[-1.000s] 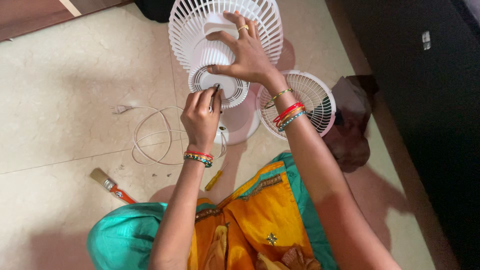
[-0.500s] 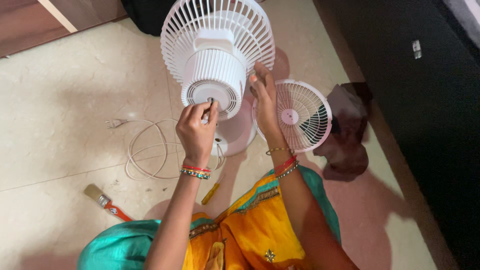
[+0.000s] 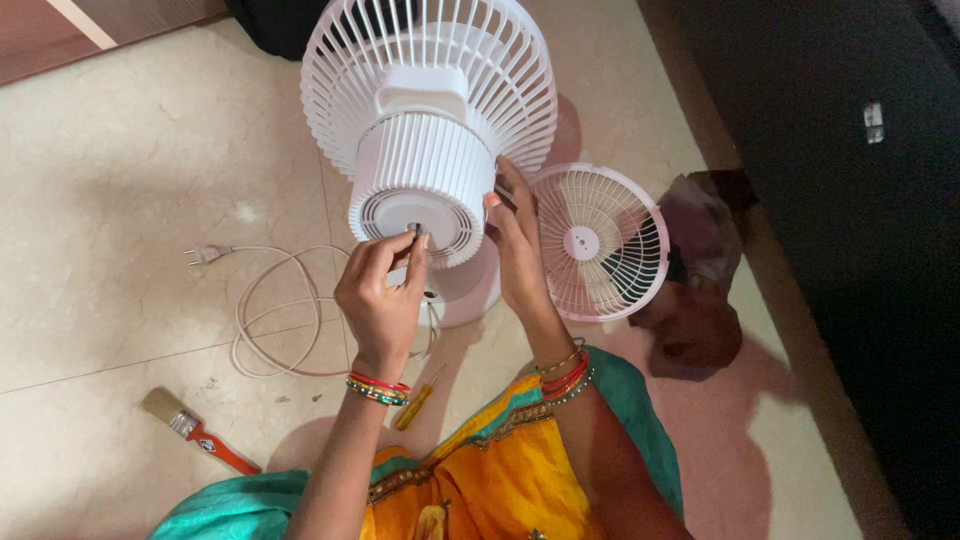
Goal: The person disassembles a white electric fan by removing the front grille and motor housing, then reassembles it by placing the components back and securing them with a screwdriver.
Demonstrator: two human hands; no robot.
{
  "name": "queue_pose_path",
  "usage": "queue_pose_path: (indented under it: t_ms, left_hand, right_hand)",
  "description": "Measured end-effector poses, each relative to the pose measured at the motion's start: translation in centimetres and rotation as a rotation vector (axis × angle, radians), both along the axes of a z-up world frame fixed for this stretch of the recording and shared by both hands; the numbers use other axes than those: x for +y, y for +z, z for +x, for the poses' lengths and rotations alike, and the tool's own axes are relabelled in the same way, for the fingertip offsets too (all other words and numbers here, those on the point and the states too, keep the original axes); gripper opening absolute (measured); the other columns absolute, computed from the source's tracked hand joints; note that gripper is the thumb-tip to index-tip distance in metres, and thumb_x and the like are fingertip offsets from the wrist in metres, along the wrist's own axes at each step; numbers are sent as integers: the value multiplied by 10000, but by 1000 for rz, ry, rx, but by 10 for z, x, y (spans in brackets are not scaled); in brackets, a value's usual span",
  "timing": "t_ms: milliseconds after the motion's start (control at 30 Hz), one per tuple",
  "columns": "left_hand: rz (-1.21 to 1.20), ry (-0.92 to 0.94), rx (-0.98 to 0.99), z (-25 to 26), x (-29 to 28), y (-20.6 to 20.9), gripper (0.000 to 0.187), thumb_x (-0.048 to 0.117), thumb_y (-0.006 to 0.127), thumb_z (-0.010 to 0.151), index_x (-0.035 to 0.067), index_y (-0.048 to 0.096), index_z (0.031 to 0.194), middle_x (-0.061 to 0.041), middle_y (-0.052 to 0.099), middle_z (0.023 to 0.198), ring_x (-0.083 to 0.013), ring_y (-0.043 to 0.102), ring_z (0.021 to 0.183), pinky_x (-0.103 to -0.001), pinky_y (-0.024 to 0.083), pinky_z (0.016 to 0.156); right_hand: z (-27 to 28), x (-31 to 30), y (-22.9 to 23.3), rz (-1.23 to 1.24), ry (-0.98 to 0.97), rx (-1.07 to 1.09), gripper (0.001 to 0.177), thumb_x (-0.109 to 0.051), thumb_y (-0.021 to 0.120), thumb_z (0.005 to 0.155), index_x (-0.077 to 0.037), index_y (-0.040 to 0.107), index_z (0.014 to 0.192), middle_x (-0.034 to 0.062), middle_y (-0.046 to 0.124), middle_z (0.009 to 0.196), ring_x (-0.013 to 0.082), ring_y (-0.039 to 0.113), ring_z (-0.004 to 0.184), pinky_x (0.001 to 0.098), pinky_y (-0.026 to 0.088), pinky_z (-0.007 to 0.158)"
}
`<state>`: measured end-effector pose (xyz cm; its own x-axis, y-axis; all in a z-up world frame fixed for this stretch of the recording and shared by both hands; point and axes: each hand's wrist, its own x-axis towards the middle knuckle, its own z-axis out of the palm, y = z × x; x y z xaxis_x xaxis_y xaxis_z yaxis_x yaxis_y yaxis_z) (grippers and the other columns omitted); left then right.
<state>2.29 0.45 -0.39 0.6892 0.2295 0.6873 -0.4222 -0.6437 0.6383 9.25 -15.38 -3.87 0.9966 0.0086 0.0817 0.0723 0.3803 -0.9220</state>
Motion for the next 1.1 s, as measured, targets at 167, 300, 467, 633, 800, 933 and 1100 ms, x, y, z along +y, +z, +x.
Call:
queue_pose_path:
  t_ms: [167, 300, 467, 633, 800, 933, 1100]
  left_hand:
    - [-23, -23, -2, 0, 1, -1, 134, 53, 823, 917, 17, 718, 992, -80, 722, 926, -197, 718, 782, -321, 564, 688]
    - [-30, -24, 3, 1, 2, -2, 124, 54, 816, 925, 23, 722, 999, -77, 725, 931, -195, 714, 782, -321, 568, 690]
    - [80, 16, -66, 4, 2, -3, 110, 64, 801, 942, 31, 715, 1003, -71, 729, 943, -227, 692, 802, -349, 557, 697]
    - [18, 52, -18, 3, 6, -2, 95, 73, 794, 953, 31, 720, 996, -72, 702, 898, -213, 686, 755, -344, 537, 657]
    - [-68, 38, 14, 1, 7, -1, 96, 81, 794, 958, 25, 719, 975, -72, 697, 879, -197, 679, 730, -332, 522, 647]
    - [-97, 46, 16, -2, 11, 8, 100, 80, 802, 958, 12, 730, 974, -76, 707, 879, -171, 664, 719, -312, 514, 610]
    - [-332, -66, 215, -6, 30, 14, 118, 77, 794, 937, -18, 734, 975, -60, 722, 880, -108, 661, 745, -257, 578, 588]
  right_hand:
    - [-17, 20, 4, -49, -73, -15, 675, -345, 508, 1032, -98, 299, 1624, 91, 325, 1639, 192, 351, 1460, 337, 299, 1174]
    - [-24, 24, 9, -134, -126, -16, 672, -352, 484, 1046, -100, 296, 1639, 111, 315, 1645, 208, 347, 1463, 333, 292, 1171]
    - [-20, 21, 3, 38, -122, 32, 665, -306, 491, 1008, -84, 298, 1604, 105, 384, 1567, 208, 456, 1350, 352, 406, 1080]
    - [-11, 17, -12, 176, -183, 26, 451, -205, 495, 1066, 48, 503, 1439, 132, 613, 1314, 212, 605, 1172, 393, 495, 1023]
    - [-10, 10, -22, 237, -139, -47, 351, -70, 528, 1006, 38, 597, 1333, 98, 668, 1223, 190, 638, 1122, 376, 503, 1014]
    - [-9, 5, -20, 310, -131, -14, 278, 3, 558, 987, 38, 647, 1249, 91, 691, 1148, 186, 659, 1055, 373, 534, 971]
    - [-13, -1, -18, 277, -92, -33, 234, 52, 576, 968, 54, 686, 1175, 93, 709, 1128, 165, 655, 1066, 337, 517, 1021]
